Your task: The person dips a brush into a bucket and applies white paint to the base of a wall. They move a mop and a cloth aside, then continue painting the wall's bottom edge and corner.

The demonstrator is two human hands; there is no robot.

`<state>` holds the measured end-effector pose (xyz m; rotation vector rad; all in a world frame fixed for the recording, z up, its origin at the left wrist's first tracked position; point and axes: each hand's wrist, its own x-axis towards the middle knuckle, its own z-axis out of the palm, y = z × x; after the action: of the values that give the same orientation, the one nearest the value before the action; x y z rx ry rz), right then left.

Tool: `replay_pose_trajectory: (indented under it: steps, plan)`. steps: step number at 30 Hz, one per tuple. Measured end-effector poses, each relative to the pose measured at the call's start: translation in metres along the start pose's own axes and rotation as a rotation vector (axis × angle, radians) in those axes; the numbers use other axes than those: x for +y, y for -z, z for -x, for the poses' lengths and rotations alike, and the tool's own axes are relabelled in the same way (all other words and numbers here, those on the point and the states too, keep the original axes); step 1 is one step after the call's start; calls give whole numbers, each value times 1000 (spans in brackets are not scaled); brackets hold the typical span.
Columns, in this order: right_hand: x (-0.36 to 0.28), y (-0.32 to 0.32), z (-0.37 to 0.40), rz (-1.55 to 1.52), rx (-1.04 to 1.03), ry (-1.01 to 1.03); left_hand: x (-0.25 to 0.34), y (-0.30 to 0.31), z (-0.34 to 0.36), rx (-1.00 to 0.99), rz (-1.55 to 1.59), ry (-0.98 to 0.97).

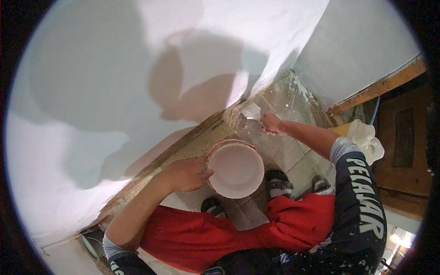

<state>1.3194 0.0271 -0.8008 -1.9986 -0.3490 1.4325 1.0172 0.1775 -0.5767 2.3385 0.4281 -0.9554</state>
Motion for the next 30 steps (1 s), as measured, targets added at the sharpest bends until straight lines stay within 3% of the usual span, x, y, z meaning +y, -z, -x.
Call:
replay_pose_trajectory:
  steps: [16, 22, 30]
  plan:
    - [-1, -8, -17, -60, -14, -76, -3, -1, -3, -21, -17, 13]
    - [0, -12, -7, 17, 46, 78, -5, -4, -4, -2, -28, -4]
    - [17, -17, 8, 8, 80, 75, -2, 0, -2, -31, -10, 17]
